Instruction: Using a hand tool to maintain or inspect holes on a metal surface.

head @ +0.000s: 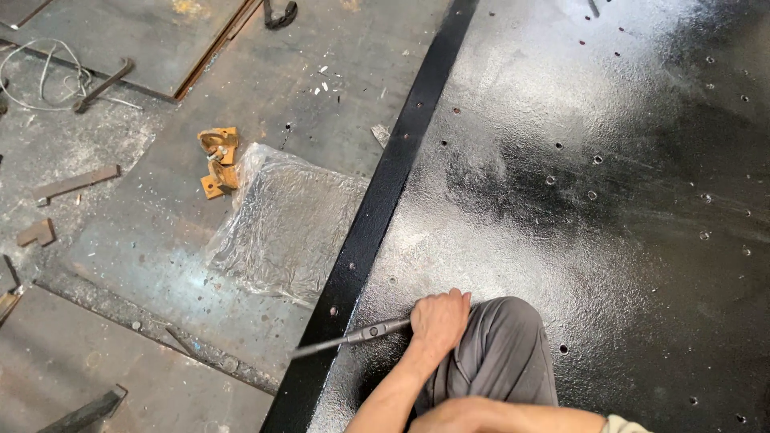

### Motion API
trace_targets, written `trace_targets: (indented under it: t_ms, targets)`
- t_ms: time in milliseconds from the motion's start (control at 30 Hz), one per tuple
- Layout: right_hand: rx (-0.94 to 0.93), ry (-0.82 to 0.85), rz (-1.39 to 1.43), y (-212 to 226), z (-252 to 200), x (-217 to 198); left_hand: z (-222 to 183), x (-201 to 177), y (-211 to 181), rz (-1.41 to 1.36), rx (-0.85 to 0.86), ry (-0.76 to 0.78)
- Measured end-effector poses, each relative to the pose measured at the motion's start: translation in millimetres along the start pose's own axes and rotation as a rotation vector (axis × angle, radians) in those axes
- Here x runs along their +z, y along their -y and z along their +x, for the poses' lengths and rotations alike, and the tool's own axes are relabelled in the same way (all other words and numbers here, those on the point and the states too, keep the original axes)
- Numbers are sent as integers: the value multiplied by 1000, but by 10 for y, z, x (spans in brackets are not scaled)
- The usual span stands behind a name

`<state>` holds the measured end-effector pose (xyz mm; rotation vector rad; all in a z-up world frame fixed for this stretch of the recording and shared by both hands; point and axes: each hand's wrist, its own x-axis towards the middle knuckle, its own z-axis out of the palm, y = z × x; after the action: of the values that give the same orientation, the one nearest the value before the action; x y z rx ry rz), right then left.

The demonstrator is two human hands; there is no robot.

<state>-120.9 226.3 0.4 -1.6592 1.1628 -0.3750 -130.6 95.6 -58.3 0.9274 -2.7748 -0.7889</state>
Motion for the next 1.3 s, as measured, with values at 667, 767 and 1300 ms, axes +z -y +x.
trace_targets:
  t_ms: [667,767,1300]
  targets:
    - [212,-309,-815,-536,1105,-1263,-2879,60,1898,-163,-685,-129]
    - [311,-279,-859,-546,674,-992,-2592,-214,2321,-635,-993,-230]
    - [-26,-207,53,-1000,1201,2370,61,-529,220,-219,-568,112]
